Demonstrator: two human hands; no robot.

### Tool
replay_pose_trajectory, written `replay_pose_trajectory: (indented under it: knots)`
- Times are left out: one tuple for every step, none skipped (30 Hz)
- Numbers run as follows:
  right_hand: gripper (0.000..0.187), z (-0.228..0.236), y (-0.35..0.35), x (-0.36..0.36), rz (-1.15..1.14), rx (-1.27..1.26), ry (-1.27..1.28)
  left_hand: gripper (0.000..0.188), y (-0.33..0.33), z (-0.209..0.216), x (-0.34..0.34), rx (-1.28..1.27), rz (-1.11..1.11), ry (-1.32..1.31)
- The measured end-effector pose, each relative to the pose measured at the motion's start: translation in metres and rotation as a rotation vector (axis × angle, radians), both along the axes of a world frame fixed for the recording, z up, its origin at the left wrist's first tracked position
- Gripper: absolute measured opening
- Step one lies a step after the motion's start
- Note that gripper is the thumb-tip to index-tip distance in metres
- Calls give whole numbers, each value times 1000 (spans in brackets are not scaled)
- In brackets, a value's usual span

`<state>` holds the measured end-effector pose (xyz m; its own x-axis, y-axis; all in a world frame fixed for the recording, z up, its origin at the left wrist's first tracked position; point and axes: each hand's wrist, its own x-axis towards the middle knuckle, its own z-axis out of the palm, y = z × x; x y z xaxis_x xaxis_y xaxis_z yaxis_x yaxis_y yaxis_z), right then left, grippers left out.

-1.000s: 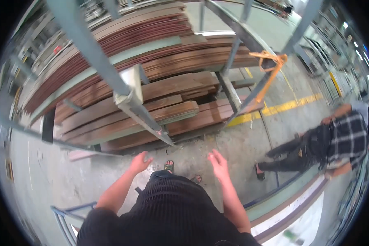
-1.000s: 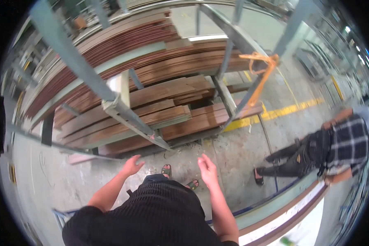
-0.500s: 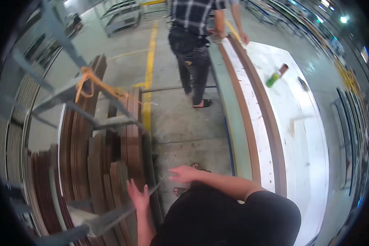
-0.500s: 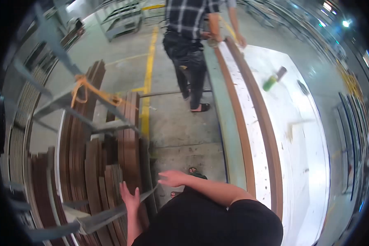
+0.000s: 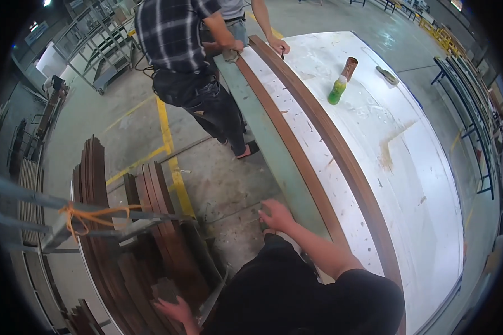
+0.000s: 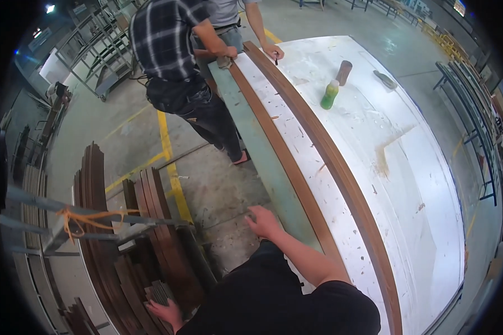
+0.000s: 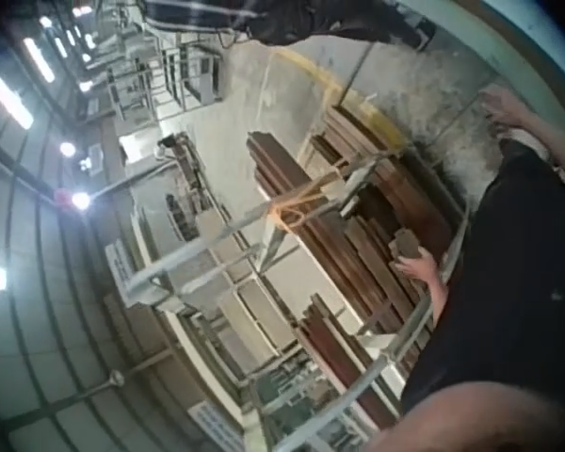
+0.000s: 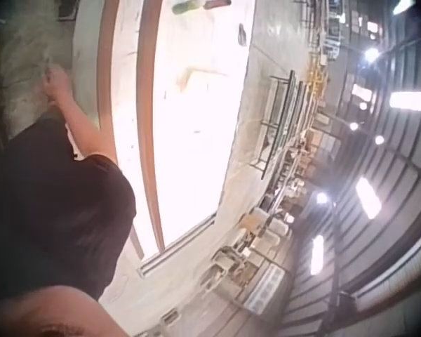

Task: Applying a liquid finish and wiping wooden slats on a large workbench in a factory production area.

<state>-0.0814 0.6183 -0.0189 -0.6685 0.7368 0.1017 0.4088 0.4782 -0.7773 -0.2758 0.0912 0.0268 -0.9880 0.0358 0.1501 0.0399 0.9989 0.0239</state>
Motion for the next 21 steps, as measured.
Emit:
replay_pose_trajectory:
  knots:
    - [39, 0, 20, -5, 1, -12, 3, 90, 9, 13, -3, 55, 31, -50]
    - [38, -1, 39, -9, -55, -20, 31, 90, 5, 8, -13, 44, 32, -47]
    - [36, 0, 56, -15, -102, -30, 66, 93, -9, 4, -24, 115, 4, -72]
    - [36, -1, 71, -17, -105, -40, 68, 95, -12, 1, -37, 189, -39, -103]
    - [36, -4, 83, -17, -154, -65, 104, 95, -4, 3, -42, 179, -40, -103]
    - [35, -8, 94, -19, -199, -86, 135, 97, 1, 3, -45, 134, 67, -214]
    - [35, -11, 100, -19, -195, -91, 131, 99, 6, 2, -49, 89, 175, -325]
    - [35, -14, 99, -18, -180, -39, 125, 99, 9, 1, -52, 84, 179, -328]
    - [34, -18, 98, -18, -169, 12, 129, 100, 9, 0, -55, 98, 205, -331]
    - [34, -19, 98, -18, -170, 3, 136, 102, 13, 2, -58, 110, 231, -333]
    - [33, -19, 95, -18, -168, 21, 121, 102, 15, 5, -60, 104, 231, -325]
    - [32, -20, 94, -18, -171, 45, 98, 96, 22, 12, -60, 123, 221, -374]
    - [32, -21, 93, -19, -178, 41, 97, 89, 32, 19, -61, 140, 211, -421]
    - [31, -17, 93, -23, -222, 47, 99, 89, 38, 24, -67, 133, 209, -419]
    - [31, -15, 94, -25, -268, 55, 100, 88, 39, 28, -78, 204, 170, -498]
    - [31, -15, 95, -26, -270, 49, 102, 87, 39, 30, -84, 277, 134, -575]
    - [30, -15, 96, -29, -274, 54, 108, 87, 41, 27, -87, 272, 136, -570]
    - [29, -14, 96, -30, -278, 58, 114, 86, 43, 22, -90, 219, 190, -524]
    - [29, -14, 96, -31, -280, 54, 116, 84, 43, 19, -93, 168, 243, -479]
    - [29, -13, 95, -30, -268, 59, 118, 84, 40, 19, -96, 165, 243, -477]
    - [29, -13, 96, -30, -257, 67, 118, 84, 41, 18, -99, 213, 199, -503]
